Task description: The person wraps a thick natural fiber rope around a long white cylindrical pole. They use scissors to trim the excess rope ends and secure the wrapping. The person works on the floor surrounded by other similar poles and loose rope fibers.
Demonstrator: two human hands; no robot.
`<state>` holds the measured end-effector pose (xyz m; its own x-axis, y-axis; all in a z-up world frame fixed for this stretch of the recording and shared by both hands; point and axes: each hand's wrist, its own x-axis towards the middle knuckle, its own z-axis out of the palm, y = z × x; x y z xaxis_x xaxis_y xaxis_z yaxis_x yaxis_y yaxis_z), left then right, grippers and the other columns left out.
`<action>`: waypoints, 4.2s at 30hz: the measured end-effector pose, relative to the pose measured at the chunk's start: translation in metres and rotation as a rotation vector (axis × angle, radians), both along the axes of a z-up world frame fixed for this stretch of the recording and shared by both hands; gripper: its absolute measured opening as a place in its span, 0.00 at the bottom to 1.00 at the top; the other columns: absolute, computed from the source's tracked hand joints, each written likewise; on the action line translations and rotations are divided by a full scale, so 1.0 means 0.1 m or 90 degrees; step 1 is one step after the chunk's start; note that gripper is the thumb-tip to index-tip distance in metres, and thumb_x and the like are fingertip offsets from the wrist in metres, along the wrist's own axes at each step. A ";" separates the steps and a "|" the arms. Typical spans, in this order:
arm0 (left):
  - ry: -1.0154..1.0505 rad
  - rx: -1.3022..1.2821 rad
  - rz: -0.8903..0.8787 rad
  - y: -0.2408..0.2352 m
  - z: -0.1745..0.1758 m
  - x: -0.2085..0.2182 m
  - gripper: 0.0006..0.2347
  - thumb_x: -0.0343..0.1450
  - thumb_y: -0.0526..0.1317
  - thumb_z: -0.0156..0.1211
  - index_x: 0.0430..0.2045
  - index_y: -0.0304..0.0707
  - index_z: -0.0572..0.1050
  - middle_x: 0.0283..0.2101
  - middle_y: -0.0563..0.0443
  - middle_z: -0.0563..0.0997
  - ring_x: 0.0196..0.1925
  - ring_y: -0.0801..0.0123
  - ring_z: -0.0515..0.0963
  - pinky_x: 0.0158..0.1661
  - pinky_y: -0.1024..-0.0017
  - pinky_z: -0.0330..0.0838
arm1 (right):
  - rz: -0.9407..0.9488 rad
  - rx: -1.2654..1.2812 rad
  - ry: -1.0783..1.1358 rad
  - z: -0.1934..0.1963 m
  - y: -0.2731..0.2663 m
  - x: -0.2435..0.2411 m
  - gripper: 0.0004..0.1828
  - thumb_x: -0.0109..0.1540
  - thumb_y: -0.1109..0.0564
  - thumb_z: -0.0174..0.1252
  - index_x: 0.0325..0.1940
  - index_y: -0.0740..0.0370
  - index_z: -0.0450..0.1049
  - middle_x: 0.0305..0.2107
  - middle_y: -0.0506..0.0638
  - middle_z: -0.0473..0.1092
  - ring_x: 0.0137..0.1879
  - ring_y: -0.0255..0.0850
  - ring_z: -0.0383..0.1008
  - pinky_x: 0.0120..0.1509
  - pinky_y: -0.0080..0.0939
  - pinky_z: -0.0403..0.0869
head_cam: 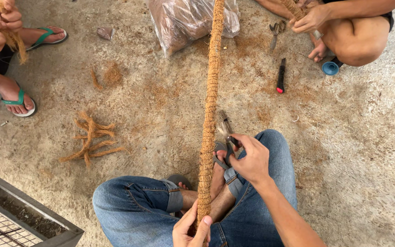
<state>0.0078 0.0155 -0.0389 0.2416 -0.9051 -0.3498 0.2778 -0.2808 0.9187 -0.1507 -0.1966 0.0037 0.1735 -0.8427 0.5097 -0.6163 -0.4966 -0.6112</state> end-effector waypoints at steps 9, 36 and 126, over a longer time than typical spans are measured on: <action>-0.080 -0.010 0.016 -0.07 0.12 -0.04 0.23 0.66 0.29 0.66 0.58 0.28 0.73 0.36 0.45 0.87 0.15 0.80 0.75 0.16 0.81 0.68 | -0.034 0.138 -0.040 -0.09 -0.04 -0.01 0.17 0.52 0.60 0.70 0.45 0.60 0.78 0.25 0.48 0.74 0.27 0.40 0.75 0.32 0.40 0.72; -0.148 0.008 0.005 -0.03 -0.01 -0.03 0.22 0.65 0.31 0.67 0.56 0.31 0.76 0.34 0.44 0.88 0.14 0.80 0.77 0.14 0.81 0.68 | -0.023 0.061 0.091 0.27 -0.47 -0.18 0.26 0.48 0.47 0.75 0.46 0.56 0.77 0.26 0.47 0.73 0.33 0.45 0.77 0.36 0.45 0.72; -0.094 -0.097 -0.290 -0.03 -1.92 0.59 0.35 0.70 0.52 0.66 0.68 0.26 0.64 0.36 0.39 0.84 0.38 0.66 0.84 0.46 0.71 0.76 | -0.061 0.296 -0.231 -0.12 -0.23 0.14 0.19 0.54 0.65 0.63 0.49 0.68 0.75 0.23 0.54 0.74 0.23 0.35 0.72 0.30 0.38 0.70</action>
<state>0.0671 0.0123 -0.2311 -0.1536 -0.9683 -0.1970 0.0218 -0.2027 0.9790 -0.1368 -0.2191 -0.0080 -0.0311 -0.9949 0.0964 -0.3569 -0.0791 -0.9308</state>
